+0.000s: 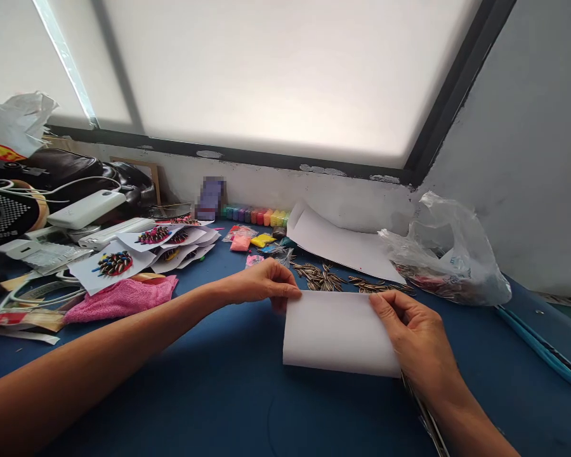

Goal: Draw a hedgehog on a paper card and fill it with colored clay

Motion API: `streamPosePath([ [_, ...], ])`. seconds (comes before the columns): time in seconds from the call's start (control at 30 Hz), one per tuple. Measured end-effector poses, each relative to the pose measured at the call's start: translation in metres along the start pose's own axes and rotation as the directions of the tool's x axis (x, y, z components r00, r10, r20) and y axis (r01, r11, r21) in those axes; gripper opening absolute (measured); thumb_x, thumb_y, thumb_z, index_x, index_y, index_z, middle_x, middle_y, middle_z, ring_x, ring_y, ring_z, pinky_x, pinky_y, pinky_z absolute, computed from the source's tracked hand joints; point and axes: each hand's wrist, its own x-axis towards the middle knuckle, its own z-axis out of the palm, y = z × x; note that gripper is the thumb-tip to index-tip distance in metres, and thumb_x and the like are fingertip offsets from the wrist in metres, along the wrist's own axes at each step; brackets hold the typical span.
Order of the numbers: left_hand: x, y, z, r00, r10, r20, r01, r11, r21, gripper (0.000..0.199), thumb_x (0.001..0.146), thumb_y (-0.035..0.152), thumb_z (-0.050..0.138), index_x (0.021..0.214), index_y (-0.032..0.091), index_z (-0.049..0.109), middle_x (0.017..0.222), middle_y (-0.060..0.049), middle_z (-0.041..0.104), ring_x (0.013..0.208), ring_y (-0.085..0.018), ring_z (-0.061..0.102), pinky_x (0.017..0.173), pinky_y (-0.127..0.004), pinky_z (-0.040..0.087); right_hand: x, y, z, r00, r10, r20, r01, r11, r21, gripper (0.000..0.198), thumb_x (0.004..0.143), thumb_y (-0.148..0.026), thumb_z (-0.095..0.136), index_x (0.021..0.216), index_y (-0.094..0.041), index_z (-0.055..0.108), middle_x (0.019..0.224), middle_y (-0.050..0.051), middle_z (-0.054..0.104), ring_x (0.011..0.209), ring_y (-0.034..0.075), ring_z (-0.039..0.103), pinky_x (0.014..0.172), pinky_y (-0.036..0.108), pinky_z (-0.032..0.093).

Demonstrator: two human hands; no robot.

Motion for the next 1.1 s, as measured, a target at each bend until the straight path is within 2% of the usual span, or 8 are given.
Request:
streamPosePath([
  [0.13,0.004,-0.002,-0.001,0.990,0.038,-0.138,-0.036,0.999,0.019,0.022,0.081,0.035,0.062,0.077,0.014,0.058,0.071,0.001,0.059,0.065,-0.010,0.059,0.062,-0.022,0.048,0.000,-0.001,0.005,0.997,-0.058,0.059,0.062,0.995,-0.072,0.037,0.076,-0.056,0.061,0.063,-0.021,0.062,0.058,0.002,0.059,0.048,0.014,0.049,0.042,0.024,0.036],
  [0.23,0.004,-0.003,-0.006,0.982,0.016,-0.188,0.028,0.973,0.230,0.023,0.085,0.038,0.052,0.080,0.015,0.054,0.071,0.002,0.054,0.062,-0.010,0.056,0.055,-0.022,0.046,-0.003,-0.001,0.012,0.981,-0.112,0.156,0.129,0.986,-0.106,0.036,0.076,-0.054,0.058,0.058,-0.022,0.059,0.061,0.002,0.061,0.054,0.017,0.055,0.048,0.027,0.044],
  [0.33,0.004,-0.003,-0.012,0.976,0.007,-0.215,0.092,0.890,0.447,0.023,0.085,0.037,0.048,0.077,0.016,0.054,0.066,0.002,0.052,0.059,-0.011,0.053,0.052,-0.023,0.040,-0.009,0.002,0.020,0.959,-0.168,0.229,0.212,0.960,-0.185,0.035,0.081,-0.052,0.052,0.061,-0.023,0.057,0.057,0.000,0.059,0.052,0.017,0.054,0.049,0.028,0.044],
  [0.5,0.004,-0.008,-0.009,0.969,0.029,-0.246,0.141,0.751,0.645,0.014,0.080,0.025,0.053,0.072,0.015,0.058,0.073,-0.002,0.061,0.070,-0.015,0.055,0.058,-0.026,0.034,-0.016,0.014,0.032,0.909,-0.331,0.254,0.415,0.776,-0.475,0.033,0.091,-0.042,0.039,0.068,-0.025,0.055,0.059,0.000,0.063,0.053,0.019,0.057,0.051,0.029,0.038],
  [0.7,0.002,-0.010,0.005,0.958,0.038,-0.284,0.219,0.542,0.811,0.017,0.084,0.021,0.047,0.080,0.016,0.063,0.084,-0.009,0.067,0.078,-0.022,0.060,0.063,-0.029,0.038,-0.013,0.028,0.045,0.858,-0.425,0.288,0.508,0.628,-0.589,0.025,0.090,-0.030,0.038,0.066,-0.025,0.043,0.056,0.002,0.061,0.049,0.020,0.059,0.049,0.029,0.033],
  [0.87,-0.001,0.001,0.007,0.959,0.071,-0.275,0.221,0.421,0.880,0.018,0.086,0.020,0.049,0.091,0.013,0.065,0.099,-0.014,0.066,0.092,-0.027,0.062,0.075,-0.034,0.045,-0.013,0.029,0.048,0.818,-0.475,0.325,0.557,0.514,-0.652,0.025,0.092,-0.025,0.037,0.067,-0.026,0.041,0.056,0.002,0.060,0.049,0.021,0.061,0.047,0.028,0.032],
  [1.0,-0.002,0.012,0.021,0.962,0.147,-0.230,0.160,0.381,0.910,0.026,0.092,0.021,0.045,0.106,0.012,0.064,0.119,-0.015,0.061,0.112,-0.027,0.057,0.094,-0.036,0.043,-0.011,0.032,0.050,0.802,-0.490,0.342,0.569,0.450,-0.689,0.023,0.092,-0.021,0.040,0.069,-0.025,0.042,0.057,0.002,0.061,0.050,0.021,0.063,0.047,0.027,0.032],
  [1.1,-0.005,0.009,0.046,0.964,0.265,-0.017,-0.094,0.401,0.911,0.043,0.098,0.039,0.040,0.131,0.014,0.053,0.142,-0.012,0.050,0.135,-0.025,0.041,0.112,-0.037,0.030,-0.008,0.037,0.051,0.798,-0.490,0.349,0.567,0.420,-0.708,0.022,0.091,-0.018,0.042,0.070,-0.025,0.043,0.057,0.002,0.062,0.050,0.020,0.064,0.045,0.026,0.030],
])
